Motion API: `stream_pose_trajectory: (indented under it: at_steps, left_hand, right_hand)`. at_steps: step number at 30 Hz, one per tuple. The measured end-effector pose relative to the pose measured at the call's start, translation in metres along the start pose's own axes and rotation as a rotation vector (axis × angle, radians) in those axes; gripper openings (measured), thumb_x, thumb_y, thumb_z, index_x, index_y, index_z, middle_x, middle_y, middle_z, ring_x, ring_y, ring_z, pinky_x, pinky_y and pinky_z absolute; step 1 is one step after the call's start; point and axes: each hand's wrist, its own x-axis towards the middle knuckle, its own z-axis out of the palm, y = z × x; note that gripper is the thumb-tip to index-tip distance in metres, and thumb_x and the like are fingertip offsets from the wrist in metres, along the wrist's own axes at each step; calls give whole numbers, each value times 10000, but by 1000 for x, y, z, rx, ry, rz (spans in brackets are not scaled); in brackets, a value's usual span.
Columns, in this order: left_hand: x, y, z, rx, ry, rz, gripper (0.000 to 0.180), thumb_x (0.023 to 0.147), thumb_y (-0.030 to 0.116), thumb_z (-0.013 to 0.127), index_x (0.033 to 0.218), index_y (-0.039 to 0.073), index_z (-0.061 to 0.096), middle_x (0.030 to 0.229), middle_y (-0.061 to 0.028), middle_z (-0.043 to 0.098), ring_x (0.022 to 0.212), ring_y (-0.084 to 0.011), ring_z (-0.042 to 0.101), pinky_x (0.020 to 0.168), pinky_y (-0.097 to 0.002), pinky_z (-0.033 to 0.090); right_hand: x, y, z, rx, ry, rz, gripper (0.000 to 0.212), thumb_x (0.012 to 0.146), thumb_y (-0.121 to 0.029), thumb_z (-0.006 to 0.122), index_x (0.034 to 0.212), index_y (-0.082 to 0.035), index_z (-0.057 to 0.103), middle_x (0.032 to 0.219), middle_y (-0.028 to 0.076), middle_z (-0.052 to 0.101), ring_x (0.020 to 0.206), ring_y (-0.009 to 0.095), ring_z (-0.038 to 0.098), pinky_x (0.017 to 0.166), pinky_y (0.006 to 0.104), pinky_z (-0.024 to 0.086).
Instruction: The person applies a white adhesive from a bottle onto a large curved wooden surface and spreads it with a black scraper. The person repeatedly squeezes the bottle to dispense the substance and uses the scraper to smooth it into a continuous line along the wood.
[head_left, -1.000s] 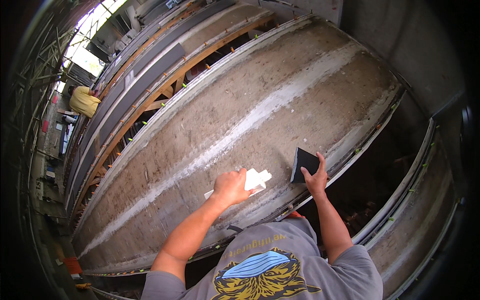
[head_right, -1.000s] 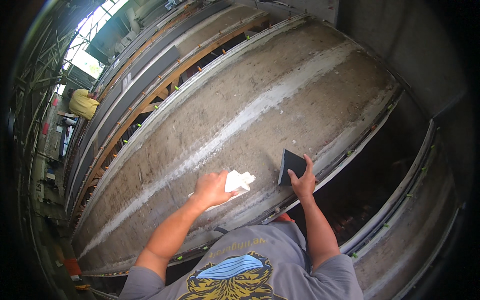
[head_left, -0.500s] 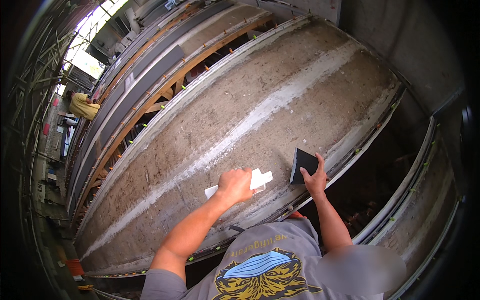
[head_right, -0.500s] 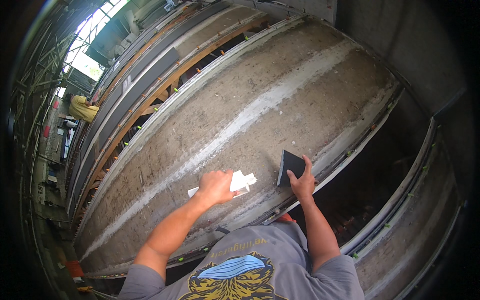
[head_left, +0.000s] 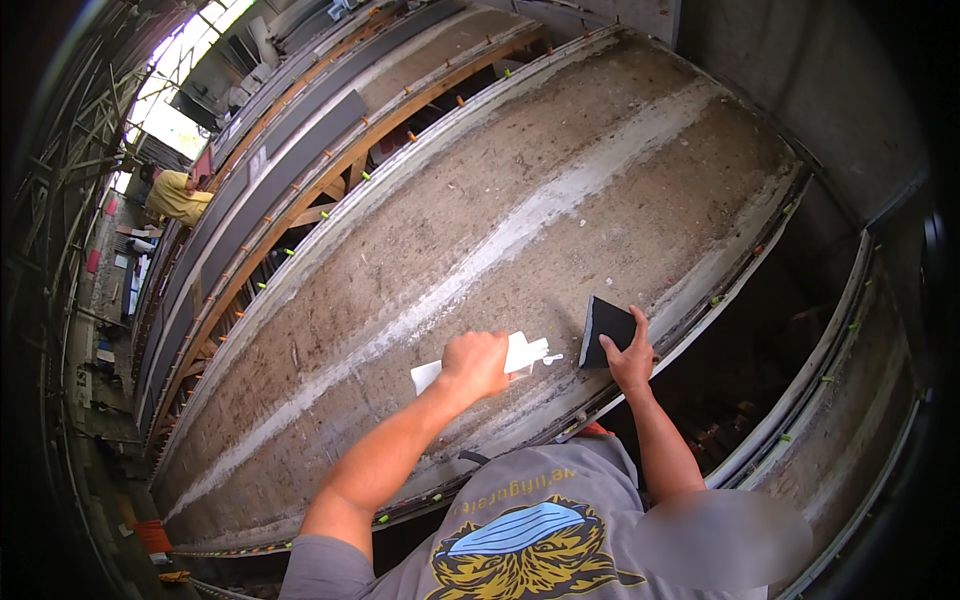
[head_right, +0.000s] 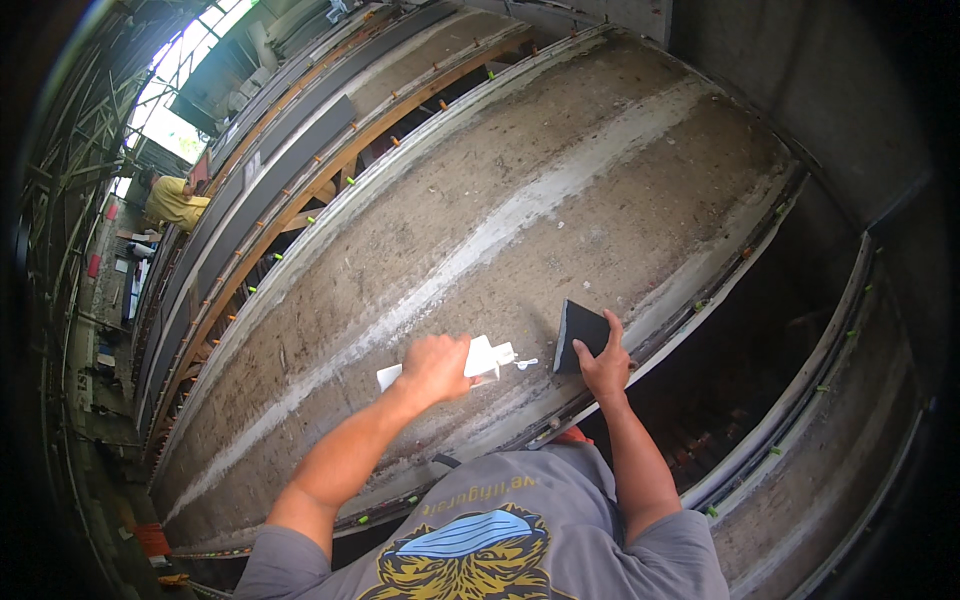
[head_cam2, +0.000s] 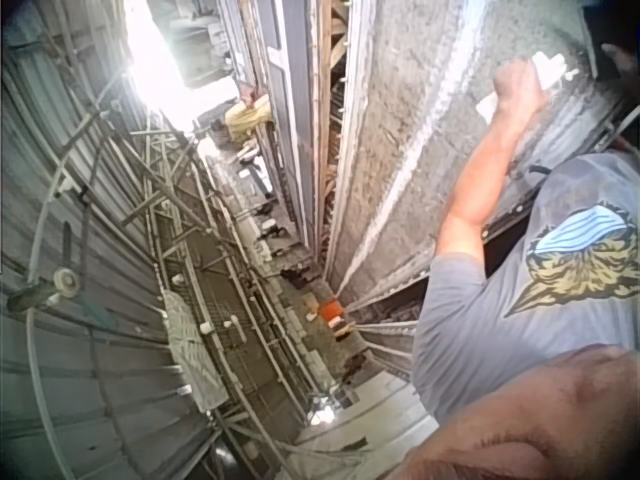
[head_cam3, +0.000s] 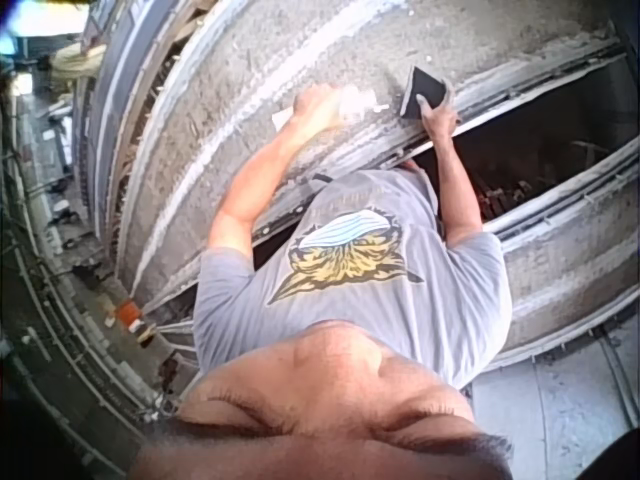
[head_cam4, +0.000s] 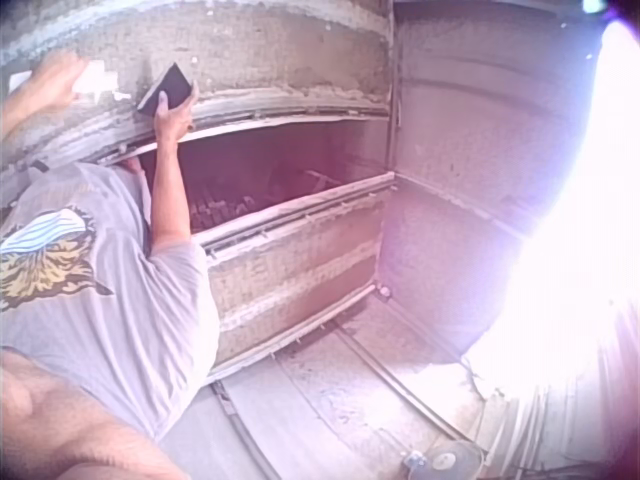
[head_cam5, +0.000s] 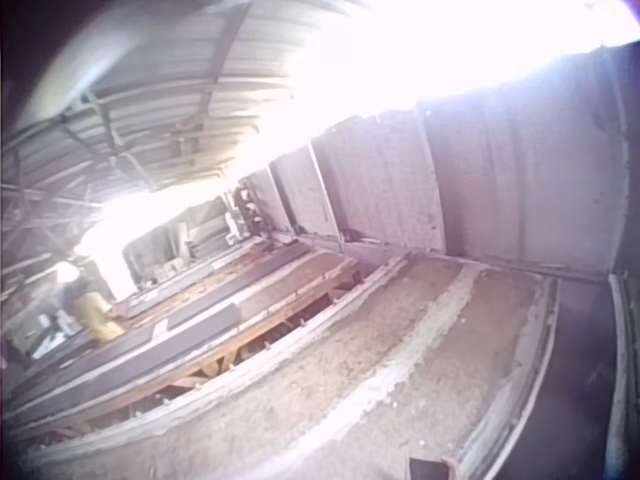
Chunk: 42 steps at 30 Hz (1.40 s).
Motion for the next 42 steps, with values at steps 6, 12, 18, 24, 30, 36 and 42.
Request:
stream_pose_trajectory:
  at_steps: [6,12,18,24,30,36,42]
  left_hand:
    - [24,-29,-24,25,-33,-213,593,785,497,831,1097,13,689,885,-162,753,810,-314,760,686,-459,612]
    - [32,-81,-29,14,123,-332,609,773,487,851,1137,31,677,959,-187,755,906,-356,748,764,-475,596]
    - [2,-119,25,-285,429,-396,647,739,491,880,1127,22,660,980,-208,749,930,-405,729,795,-493,571]
    - [-70,-144,111,-871,784,-465,578,710,390,928,1045,8,654,978,-202,753,900,-362,744,789,-442,569]
    - [-165,-154,173,-1061,932,-591,558,721,287,931,1112,-12,669,973,-145,761,886,-241,737,789,-386,563]
    - [-228,-152,192,-1106,980,-601,537,727,234,928,1123,-19,669,1019,-135,756,921,-218,724,817,-367,553]
    - [-223,-122,181,-1132,1035,-615,498,751,187,912,1126,-21,660,1021,-129,743,933,-204,716,817,-359,551]
  right_hand:
    - [0,-1,-2,17,-24,28,800,834,-296,820,1497,-186,385,1119,265,711,1020,446,703,884,492,545]
    - [0,-3,0,-18,-13,1,813,837,-305,817,1506,-190,369,1110,277,709,1023,460,697,885,506,541]
    - [-1,-8,1,12,32,22,793,826,-280,826,1481,-155,396,1077,281,713,1015,468,693,880,497,540]
    - [3,-26,5,66,-87,-21,479,795,-223,839,1156,-35,587,969,263,725,951,463,703,804,486,549]
    - [-25,-120,31,-379,-474,-197,490,779,-275,836,1132,-66,567,909,249,723,928,472,688,786,547,530]
    - [25,-99,63,-411,-651,-246,496,757,-297,850,1110,-54,600,1043,210,724,1034,416,680,847,497,531]
    - [36,-83,97,-269,-649,-205,516,728,-238,873,1110,3,624,1009,234,727,1002,414,697,862,464,543]
